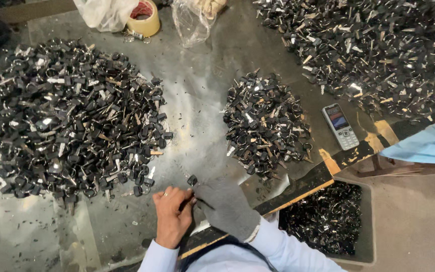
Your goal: The person repeatedly picks up keys from a large pile on a metal table and uses pliers to remove the black plastic caps from the key heads. The removed caps are placed into a separate pile on the table. The person continues this process for the duration of the clip.
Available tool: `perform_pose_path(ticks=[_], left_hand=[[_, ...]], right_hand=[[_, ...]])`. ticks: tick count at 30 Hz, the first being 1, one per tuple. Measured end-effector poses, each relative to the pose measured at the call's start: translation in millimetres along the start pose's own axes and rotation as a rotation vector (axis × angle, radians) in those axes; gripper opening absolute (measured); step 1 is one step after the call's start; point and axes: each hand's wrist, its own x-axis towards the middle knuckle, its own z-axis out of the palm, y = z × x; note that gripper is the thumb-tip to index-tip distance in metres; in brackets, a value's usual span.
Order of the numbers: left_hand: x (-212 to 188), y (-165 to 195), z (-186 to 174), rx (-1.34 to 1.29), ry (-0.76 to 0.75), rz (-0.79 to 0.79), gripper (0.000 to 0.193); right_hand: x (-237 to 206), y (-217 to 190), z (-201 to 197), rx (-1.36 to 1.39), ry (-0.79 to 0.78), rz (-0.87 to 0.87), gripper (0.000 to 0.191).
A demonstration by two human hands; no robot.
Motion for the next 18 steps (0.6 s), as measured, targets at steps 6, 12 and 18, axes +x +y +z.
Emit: perform_pose_path(ticks=[6, 12, 18], left_hand=[[4, 0, -1, 0.031, 0.063, 0.02, 0.023], [-3, 1, 4, 0.029, 0.114, -0.083, 0.055], [-11, -3, 10, 0.109, 0.101, 0.08, 0.059]], right_hand=[[7, -7, 8, -0.148, -0.023, 0.011, 0.015], [-14, 2, -4, -0.026, 0.065, -0.052, 0.031], [-1, -6, 12, -0.063, 0.129, -0.026, 0.026]])
